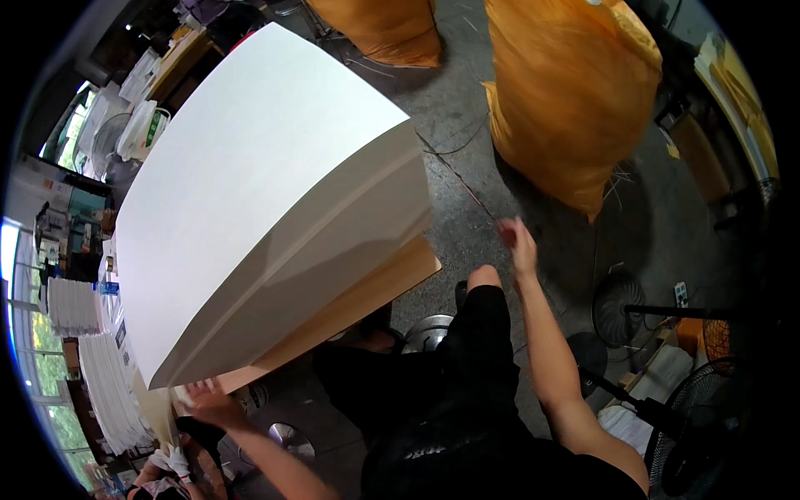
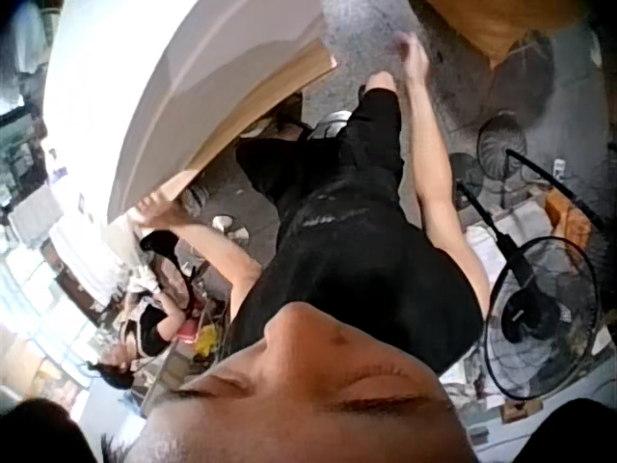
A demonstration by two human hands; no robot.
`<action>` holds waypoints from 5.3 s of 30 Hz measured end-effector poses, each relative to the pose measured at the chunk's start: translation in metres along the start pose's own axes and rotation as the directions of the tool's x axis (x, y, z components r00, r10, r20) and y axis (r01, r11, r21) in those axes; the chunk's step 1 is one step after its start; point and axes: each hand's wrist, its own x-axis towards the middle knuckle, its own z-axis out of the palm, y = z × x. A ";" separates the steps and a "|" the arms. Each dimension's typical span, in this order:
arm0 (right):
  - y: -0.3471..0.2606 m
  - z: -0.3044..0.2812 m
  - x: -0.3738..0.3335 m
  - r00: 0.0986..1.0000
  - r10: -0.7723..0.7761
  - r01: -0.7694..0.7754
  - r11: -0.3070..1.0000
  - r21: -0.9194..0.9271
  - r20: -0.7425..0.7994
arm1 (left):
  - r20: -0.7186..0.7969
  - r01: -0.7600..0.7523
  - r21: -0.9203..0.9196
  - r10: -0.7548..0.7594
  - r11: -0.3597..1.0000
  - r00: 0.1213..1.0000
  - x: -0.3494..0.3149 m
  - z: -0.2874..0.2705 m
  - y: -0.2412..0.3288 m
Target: The person flips through and counts a stack of white paper boards on a table, then moves the stack aside after a new larger stack is delivered by another person.
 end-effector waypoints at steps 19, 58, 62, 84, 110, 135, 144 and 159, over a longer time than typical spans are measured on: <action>0.134 -0.115 -0.209 0.558 0.815 -0.739 0.400 -0.542 -0.159 | -0.154 -0.233 0.247 0.276 0.941 0.949 0.009 0.067 0.040; -0.410 0.270 -0.128 0.713 -0.232 0.695 0.366 -0.620 0.662 | 0.980 -0.679 0.154 -0.024 0.718 0.198 -0.126 0.343 0.044; -0.365 0.299 -0.123 0.690 -0.517 0.723 0.527 -0.447 0.506 | 0.989 -0.708 0.095 0.016 0.700 0.149 -0.122 0.347 0.048; -0.368 0.298 -0.112 0.719 -0.428 0.632 0.730 -0.260 0.547 | 0.949 -0.528 0.263 -0.118 0.807 0.293 -0.123 0.342 0.048; -0.376 0.302 -0.109 0.753 -0.142 0.073 0.988 0.133 0.643 | 0.998 -0.779 -0.032 0.064 0.626 0.011 -0.127 0.351 0.053; -0.335 0.272 -0.128 0.701 -0.668 0.710 0.686 -0.161 0.249 | 0.998 -0.735 0.032 0.015 0.677 0.057 -0.129 0.350 0.056; -0.304 0.258 -0.155 0.231 -0.392 0.965 -0.027 -0.262 0.891 | 0.943 -0.939 -0.333 0.006 0.091 -0.333 -0.142 0.349 0.058; -0.313 0.261 -0.151 0.273 -0.345 0.959 0.029 -0.281 0.898 | 0.996 -0.983 0.049 0.083 -0.175 0.035 -0.126 0.288 0.083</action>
